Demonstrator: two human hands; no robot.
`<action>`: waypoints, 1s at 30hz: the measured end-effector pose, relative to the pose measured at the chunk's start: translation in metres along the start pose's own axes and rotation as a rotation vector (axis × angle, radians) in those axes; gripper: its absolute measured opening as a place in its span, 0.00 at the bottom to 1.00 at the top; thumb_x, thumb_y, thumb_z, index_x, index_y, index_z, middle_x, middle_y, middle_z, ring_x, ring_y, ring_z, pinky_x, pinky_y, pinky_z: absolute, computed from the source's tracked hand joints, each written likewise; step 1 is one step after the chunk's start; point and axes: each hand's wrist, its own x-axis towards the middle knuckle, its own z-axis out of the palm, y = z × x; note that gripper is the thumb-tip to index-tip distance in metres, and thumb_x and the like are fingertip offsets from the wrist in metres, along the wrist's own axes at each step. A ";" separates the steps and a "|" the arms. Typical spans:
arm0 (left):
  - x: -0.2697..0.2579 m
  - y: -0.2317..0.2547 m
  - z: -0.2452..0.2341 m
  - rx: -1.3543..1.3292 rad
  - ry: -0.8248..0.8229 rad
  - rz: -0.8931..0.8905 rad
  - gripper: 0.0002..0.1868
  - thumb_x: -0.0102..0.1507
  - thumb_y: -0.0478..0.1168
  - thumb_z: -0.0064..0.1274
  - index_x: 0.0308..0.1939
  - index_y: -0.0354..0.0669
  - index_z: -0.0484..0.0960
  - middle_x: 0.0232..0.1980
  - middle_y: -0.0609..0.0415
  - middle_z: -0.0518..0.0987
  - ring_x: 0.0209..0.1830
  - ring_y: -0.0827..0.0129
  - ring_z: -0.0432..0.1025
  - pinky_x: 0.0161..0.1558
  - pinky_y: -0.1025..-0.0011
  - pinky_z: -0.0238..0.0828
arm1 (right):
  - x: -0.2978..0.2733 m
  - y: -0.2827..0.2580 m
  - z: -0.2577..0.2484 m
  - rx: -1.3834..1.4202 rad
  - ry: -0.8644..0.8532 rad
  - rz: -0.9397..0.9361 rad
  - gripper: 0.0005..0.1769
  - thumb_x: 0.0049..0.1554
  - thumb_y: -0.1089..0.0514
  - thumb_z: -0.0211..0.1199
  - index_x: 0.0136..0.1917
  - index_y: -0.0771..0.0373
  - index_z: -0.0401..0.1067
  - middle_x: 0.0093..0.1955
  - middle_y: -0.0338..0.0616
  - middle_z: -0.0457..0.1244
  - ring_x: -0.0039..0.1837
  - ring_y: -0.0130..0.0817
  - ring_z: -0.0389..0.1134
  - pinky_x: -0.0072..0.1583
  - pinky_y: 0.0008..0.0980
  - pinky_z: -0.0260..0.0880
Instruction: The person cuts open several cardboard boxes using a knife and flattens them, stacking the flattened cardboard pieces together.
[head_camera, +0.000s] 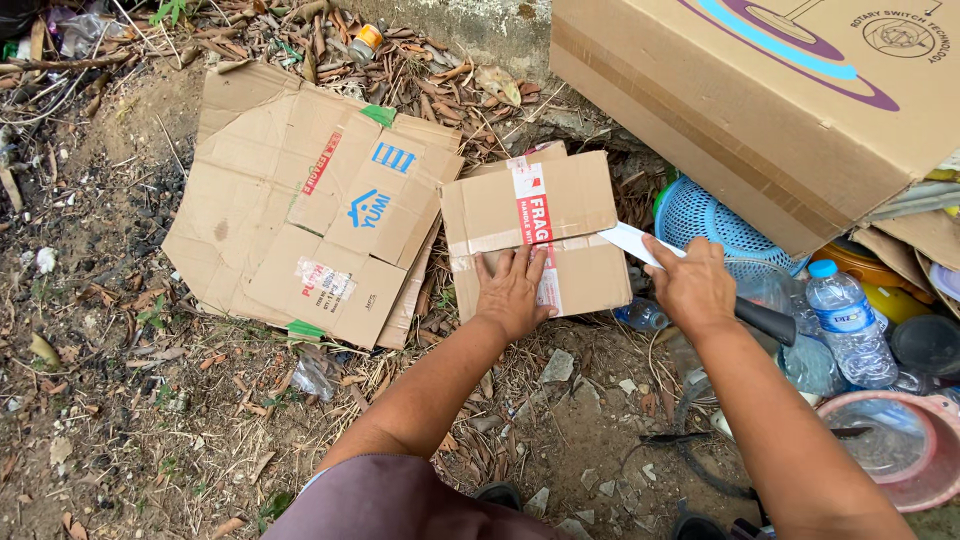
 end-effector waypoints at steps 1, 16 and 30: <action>-0.001 0.001 -0.001 -0.014 0.006 0.000 0.58 0.56 0.64 0.62 0.79 0.49 0.46 0.80 0.50 0.48 0.79 0.53 0.43 0.71 0.27 0.27 | 0.008 -0.007 0.002 0.007 0.032 -0.021 0.25 0.57 0.46 0.66 0.68 0.33 0.74 0.50 0.52 0.59 0.57 0.54 0.61 0.52 0.47 0.71; -0.026 0.012 0.013 0.008 0.030 0.065 0.48 0.46 0.56 0.74 0.64 0.45 0.67 0.60 0.51 0.66 0.68 0.55 0.58 0.73 0.25 0.33 | 0.002 0.053 -0.037 0.154 -0.445 0.005 0.30 0.58 0.51 0.65 0.72 0.42 0.64 0.50 0.48 0.66 0.53 0.49 0.70 0.53 0.48 0.71; -0.021 -0.032 -0.021 -0.151 0.063 0.049 0.48 0.38 0.48 0.79 0.60 0.48 0.73 0.68 0.53 0.62 0.75 0.50 0.50 0.70 0.31 0.49 | -0.046 0.133 -0.029 1.211 -0.726 0.564 0.25 0.60 0.55 0.61 0.70 0.61 0.74 0.42 0.52 0.70 0.38 0.34 0.63 0.40 0.32 0.65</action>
